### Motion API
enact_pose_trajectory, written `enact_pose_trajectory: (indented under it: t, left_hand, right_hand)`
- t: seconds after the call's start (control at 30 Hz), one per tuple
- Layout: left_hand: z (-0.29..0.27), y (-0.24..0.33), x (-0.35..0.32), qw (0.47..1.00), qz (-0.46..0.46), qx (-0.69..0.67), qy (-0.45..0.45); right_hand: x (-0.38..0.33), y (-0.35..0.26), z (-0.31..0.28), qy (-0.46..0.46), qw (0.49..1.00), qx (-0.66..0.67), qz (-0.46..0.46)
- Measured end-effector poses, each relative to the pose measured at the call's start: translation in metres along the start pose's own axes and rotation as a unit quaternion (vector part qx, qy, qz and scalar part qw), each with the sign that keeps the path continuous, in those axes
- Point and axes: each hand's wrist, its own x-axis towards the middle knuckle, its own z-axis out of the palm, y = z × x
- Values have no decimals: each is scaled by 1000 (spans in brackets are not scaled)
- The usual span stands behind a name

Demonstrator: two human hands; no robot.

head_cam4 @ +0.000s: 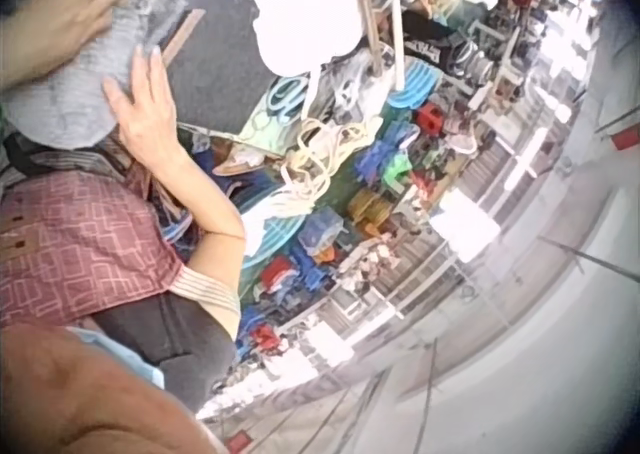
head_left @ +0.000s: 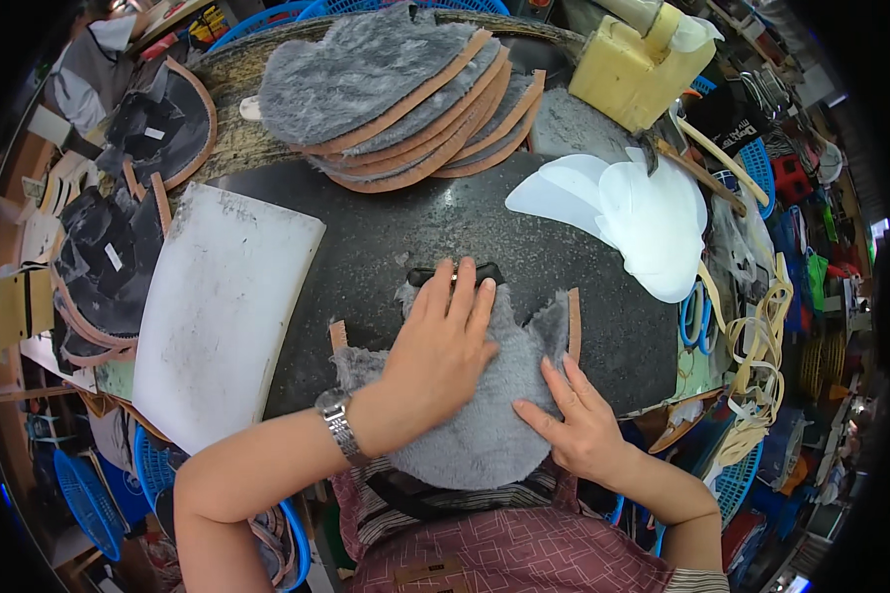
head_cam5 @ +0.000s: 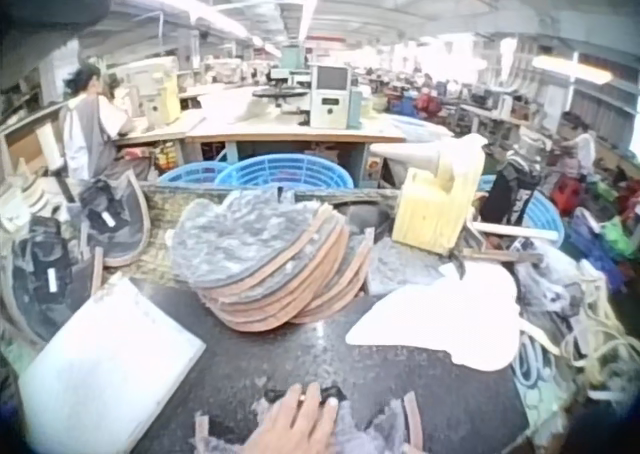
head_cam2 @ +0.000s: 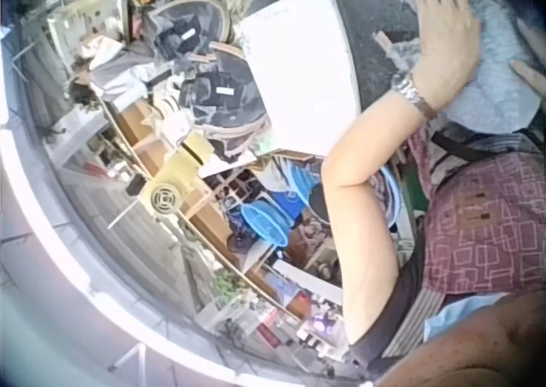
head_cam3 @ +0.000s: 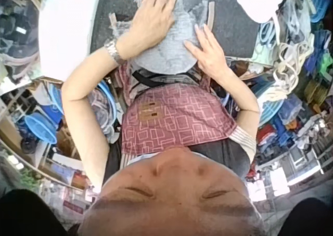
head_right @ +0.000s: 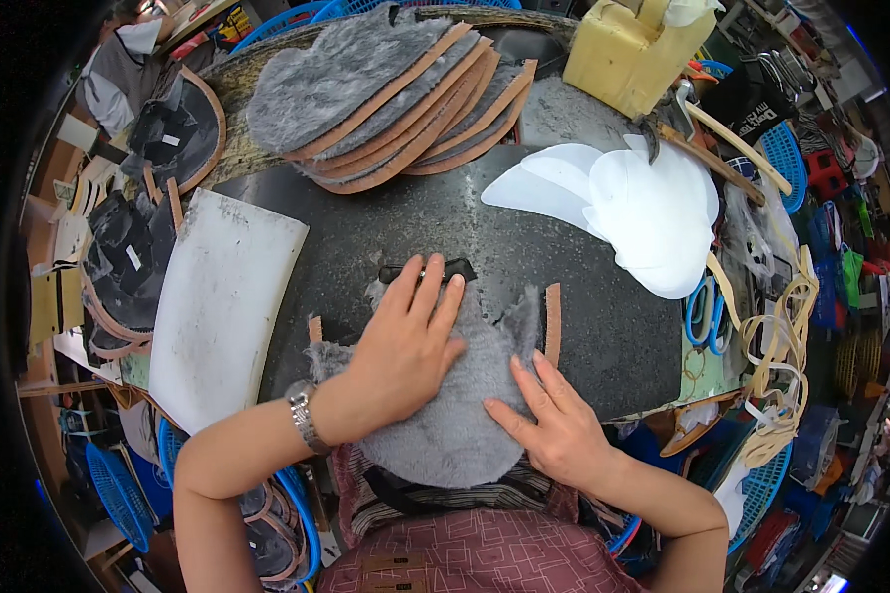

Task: The person assembles shoe components by hand in a workshop setting. They place white foam inserts into black fabric shoe parts, then add grey felt-like material on top, pressing each layer into place. The person handles the parts one at a time, stacking the finished units on the table.

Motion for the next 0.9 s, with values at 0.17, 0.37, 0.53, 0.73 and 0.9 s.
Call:
enact_pose_trajectory:
  t: [0.17,0.37,0.53,0.73,0.9]
  left_hand:
    - [0,-1,-10,995,61,-82,-18]
    - [-1,-2,-11,991,68,-106,-34]
    - [-5,0,-4,991,63,-107,-43]
    - [-16,-14,11,986,91,-125,-70]
    - [-17,-13,9,984,108,-112,-90]
  right_hand:
    - [-3,-1,4,6,999,-40,7]
    - [2,1,4,59,985,-154,-46]
    - [10,-9,-4,29,982,-113,-150]
    - [15,-10,-14,-12,984,174,34]
    - [9,-27,0,5,999,48,-16]
